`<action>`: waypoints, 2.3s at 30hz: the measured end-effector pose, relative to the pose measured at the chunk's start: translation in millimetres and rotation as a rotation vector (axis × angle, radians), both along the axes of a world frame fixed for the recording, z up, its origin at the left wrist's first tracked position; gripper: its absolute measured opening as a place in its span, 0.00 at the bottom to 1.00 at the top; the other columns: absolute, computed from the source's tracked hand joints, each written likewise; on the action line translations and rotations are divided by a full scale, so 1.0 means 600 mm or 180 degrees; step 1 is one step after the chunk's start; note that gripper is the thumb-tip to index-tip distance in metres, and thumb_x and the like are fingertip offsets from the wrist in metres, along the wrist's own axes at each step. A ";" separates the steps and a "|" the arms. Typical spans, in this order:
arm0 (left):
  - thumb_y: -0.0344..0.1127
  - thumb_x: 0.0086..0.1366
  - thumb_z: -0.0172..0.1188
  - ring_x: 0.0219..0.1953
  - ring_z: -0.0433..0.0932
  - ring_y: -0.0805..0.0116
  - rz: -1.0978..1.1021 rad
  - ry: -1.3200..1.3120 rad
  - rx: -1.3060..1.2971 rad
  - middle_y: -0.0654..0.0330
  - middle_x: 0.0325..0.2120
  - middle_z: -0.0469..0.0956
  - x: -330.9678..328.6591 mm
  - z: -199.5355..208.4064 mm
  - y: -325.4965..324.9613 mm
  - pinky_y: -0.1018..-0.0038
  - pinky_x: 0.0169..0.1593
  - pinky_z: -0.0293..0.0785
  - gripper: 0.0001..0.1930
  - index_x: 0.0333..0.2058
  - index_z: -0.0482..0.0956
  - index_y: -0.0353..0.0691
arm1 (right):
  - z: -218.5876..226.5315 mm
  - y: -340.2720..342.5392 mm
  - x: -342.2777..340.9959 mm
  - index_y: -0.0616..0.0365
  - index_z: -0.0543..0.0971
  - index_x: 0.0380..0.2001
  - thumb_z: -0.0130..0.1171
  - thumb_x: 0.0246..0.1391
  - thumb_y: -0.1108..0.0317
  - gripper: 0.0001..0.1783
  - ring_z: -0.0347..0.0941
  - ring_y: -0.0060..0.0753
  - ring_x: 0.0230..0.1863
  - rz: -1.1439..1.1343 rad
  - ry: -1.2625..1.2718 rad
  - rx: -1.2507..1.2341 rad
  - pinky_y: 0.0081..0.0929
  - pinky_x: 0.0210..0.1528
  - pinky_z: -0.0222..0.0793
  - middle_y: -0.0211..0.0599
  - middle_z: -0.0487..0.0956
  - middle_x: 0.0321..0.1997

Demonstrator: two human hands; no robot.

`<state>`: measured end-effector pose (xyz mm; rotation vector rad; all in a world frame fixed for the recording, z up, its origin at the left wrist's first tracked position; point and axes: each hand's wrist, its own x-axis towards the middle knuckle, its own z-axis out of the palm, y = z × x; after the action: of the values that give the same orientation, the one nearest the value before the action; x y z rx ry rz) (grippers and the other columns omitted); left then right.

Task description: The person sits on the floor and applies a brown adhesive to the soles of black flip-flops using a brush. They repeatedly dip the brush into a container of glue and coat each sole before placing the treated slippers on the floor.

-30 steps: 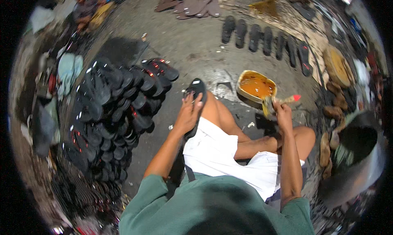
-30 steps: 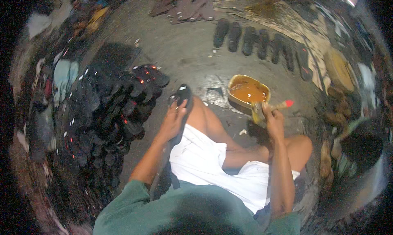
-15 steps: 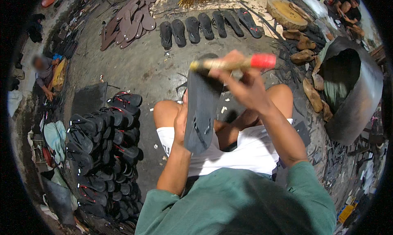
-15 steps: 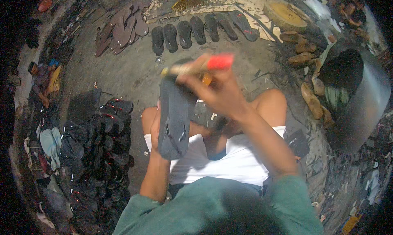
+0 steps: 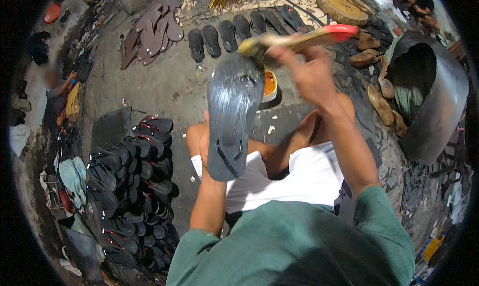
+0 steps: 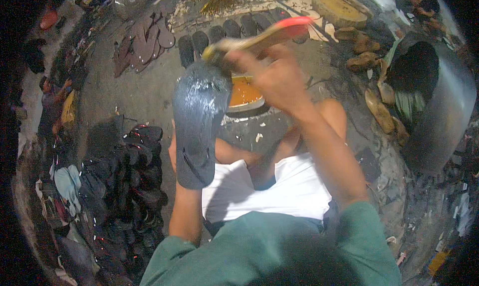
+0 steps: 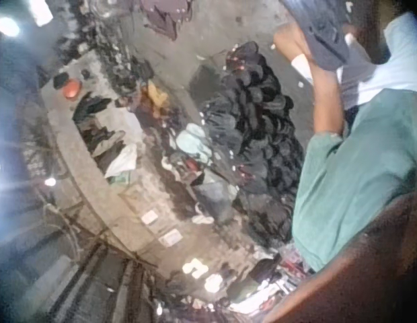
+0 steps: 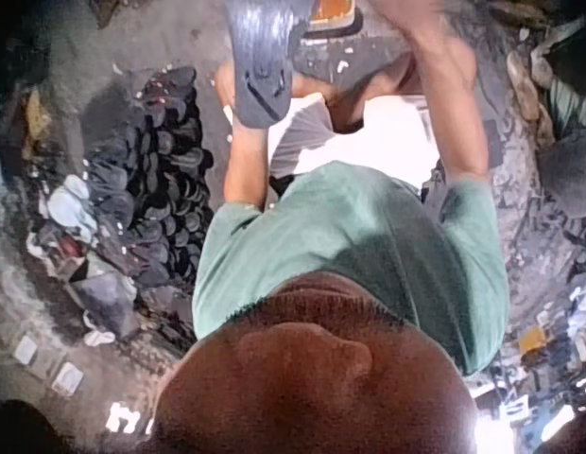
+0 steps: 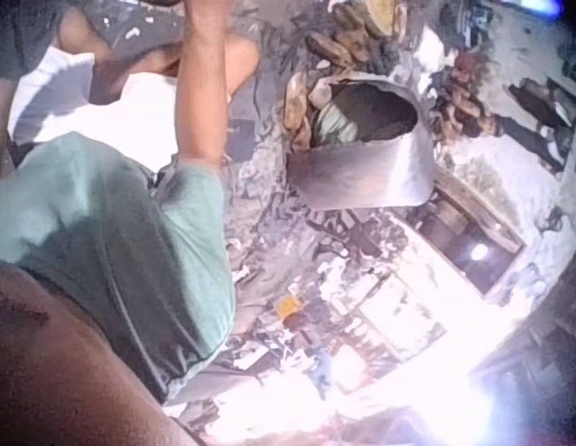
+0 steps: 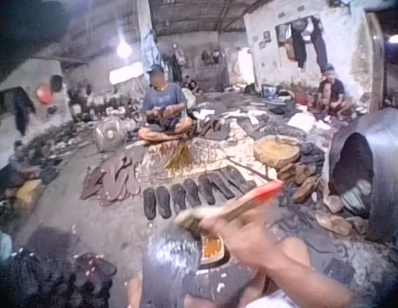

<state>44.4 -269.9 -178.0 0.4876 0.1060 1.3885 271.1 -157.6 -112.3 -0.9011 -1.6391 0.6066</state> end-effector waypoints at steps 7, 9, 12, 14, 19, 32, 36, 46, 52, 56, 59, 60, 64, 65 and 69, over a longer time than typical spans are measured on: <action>0.52 0.77 0.40 0.46 0.83 0.57 -0.0012 0.0065 -0.0616 0.48 0.49 0.80 0.024 0.055 0.036 0.61 0.48 0.83 0.27 0.56 0.73 0.32 | 0.010 -0.131 -0.021 0.53 0.84 0.43 0.67 0.57 0.68 0.10 0.78 0.33 0.45 0.1481 -0.0233 0.0452 0.36 0.47 0.73 0.31 0.82 0.40; 0.52 0.77 0.40 0.47 0.83 0.56 -0.0135 -0.0176 -0.0269 0.47 0.52 0.79 0.033 0.045 0.049 0.61 0.49 0.83 0.27 0.56 0.73 0.33 | 0.003 -0.105 -0.048 0.54 0.84 0.42 0.67 0.53 0.70 0.12 0.80 0.35 0.40 0.0912 0.1136 -0.0327 0.33 0.44 0.74 0.34 0.83 0.37; 0.51 0.77 0.40 0.47 0.83 0.56 -0.0101 -0.0339 -0.0148 0.47 0.51 0.80 0.033 0.049 0.070 0.62 0.48 0.83 0.27 0.56 0.74 0.33 | -0.042 -0.129 -0.057 0.54 0.85 0.41 0.68 0.51 0.69 0.12 0.79 0.37 0.32 0.0404 0.0321 0.0490 0.34 0.35 0.74 0.38 0.83 0.32; 0.52 0.77 0.41 0.47 0.83 0.56 0.0187 -0.0338 -0.0111 0.48 0.50 0.80 0.017 0.058 0.083 0.62 0.48 0.83 0.27 0.55 0.75 0.32 | -0.052 -0.159 -0.053 0.54 0.85 0.40 0.68 0.51 0.68 0.12 0.76 0.39 0.25 0.0949 -0.0123 0.0816 0.37 0.29 0.68 0.40 0.80 0.28; 0.51 0.77 0.43 0.50 0.82 0.56 -0.0064 -0.0192 -0.0139 0.48 0.50 0.80 0.014 0.069 0.096 0.62 0.55 0.79 0.26 0.54 0.75 0.33 | 0.005 -0.130 -0.019 0.57 0.84 0.44 0.65 0.54 0.75 0.13 0.77 0.39 0.34 0.0800 0.0358 0.0749 0.37 0.37 0.71 0.37 0.82 0.34; 0.54 0.76 0.44 0.45 0.84 0.56 -0.0729 -0.0044 -0.0800 0.45 0.48 0.81 0.018 0.068 0.107 0.60 0.49 0.83 0.28 0.55 0.75 0.32 | 0.034 -0.116 -0.049 0.52 0.84 0.40 0.66 0.42 0.65 0.18 0.77 0.38 0.36 0.1080 -0.0683 0.1723 0.35 0.34 0.73 0.33 0.80 0.37; 0.51 0.77 0.42 0.49 0.82 0.52 -0.0730 -0.0717 -0.0646 0.44 0.49 0.80 0.022 0.048 0.097 0.54 0.54 0.80 0.27 0.55 0.74 0.31 | 0.020 -0.121 -0.068 0.56 0.84 0.41 0.66 0.44 0.62 0.19 0.77 0.39 0.35 0.1059 -0.0949 0.1671 0.36 0.34 0.73 0.36 0.80 0.37; 0.46 0.79 0.38 0.54 0.78 0.60 -0.0353 -0.0236 0.0079 0.50 0.57 0.74 0.046 0.057 0.055 0.63 0.60 0.76 0.24 0.65 0.63 0.37 | 0.044 -0.045 -0.075 0.55 0.86 0.39 0.68 0.54 0.62 0.12 0.79 0.42 0.32 0.0369 -0.0285 0.0664 0.35 0.36 0.73 0.41 0.82 0.32; 0.42 0.78 0.39 0.53 0.79 0.55 -0.0080 0.0101 -0.0120 0.44 0.55 0.75 0.015 0.053 0.018 0.60 0.59 0.76 0.25 0.61 0.67 0.27 | 0.040 0.069 0.000 0.49 0.85 0.47 0.64 0.58 0.60 0.14 0.83 0.40 0.40 -0.0370 -0.0494 0.0120 0.32 0.44 0.75 0.39 0.86 0.39; 0.40 0.78 0.39 0.50 0.81 0.54 0.0307 0.0114 0.0268 0.45 0.53 0.77 0.006 0.044 0.027 0.57 0.56 0.78 0.23 0.61 0.67 0.28 | 0.029 0.028 -0.003 0.53 0.81 0.52 0.57 0.60 0.76 0.17 0.81 0.42 0.43 0.0192 0.0280 0.0544 0.37 0.51 0.76 0.42 0.83 0.44; 0.46 0.78 0.40 0.47 0.83 0.57 0.0153 -0.0132 0.0044 0.48 0.49 0.80 0.003 0.060 0.060 0.60 0.53 0.81 0.24 0.58 0.71 0.31 | -0.024 -0.070 -0.054 0.57 0.83 0.41 0.64 0.56 0.74 0.09 0.79 0.35 0.39 0.0928 0.0332 0.0151 0.31 0.44 0.74 0.37 0.82 0.37; 0.50 0.78 0.41 0.46 0.83 0.59 0.0327 0.0052 -0.0161 0.49 0.48 0.81 0.000 0.068 0.067 0.63 0.53 0.81 0.25 0.55 0.74 0.32 | -0.039 -0.097 -0.060 0.58 0.83 0.42 0.65 0.56 0.73 0.10 0.79 0.34 0.38 0.1103 0.0002 0.0491 0.30 0.41 0.74 0.36 0.82 0.36; 0.50 0.77 0.44 0.47 0.83 0.61 0.0198 -0.0208 -0.0279 0.50 0.47 0.82 -0.035 0.048 0.070 0.63 0.52 0.80 0.25 0.54 0.75 0.33 | -0.071 -0.147 -0.047 0.59 0.80 0.51 0.67 0.53 0.70 0.21 0.80 0.35 0.34 0.1623 -0.0241 0.1026 0.28 0.34 0.74 0.37 0.83 0.36; 0.50 0.76 0.45 0.46 0.83 0.61 0.0235 -0.0175 -0.0376 0.51 0.46 0.82 -0.029 0.059 0.069 0.64 0.52 0.80 0.25 0.54 0.76 0.33 | -0.065 -0.141 -0.049 0.60 0.80 0.51 0.66 0.53 0.71 0.20 0.80 0.36 0.35 0.1532 -0.0219 0.1006 0.29 0.35 0.75 0.39 0.82 0.37; 0.52 0.76 0.47 0.43 0.83 0.65 0.0334 -0.0233 -0.0623 0.56 0.43 0.83 0.015 0.062 0.082 0.66 0.49 0.81 0.24 0.53 0.76 0.37 | -0.030 -0.142 -0.067 0.63 0.80 0.44 0.64 0.52 0.77 0.14 0.78 0.42 0.41 0.0738 -0.0352 0.0513 0.34 0.43 0.76 0.46 0.81 0.42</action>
<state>53.4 -220.9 -140.6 0.2712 0.2081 1.4799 230.9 -243.0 -130.1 -0.6417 -1.8797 0.5804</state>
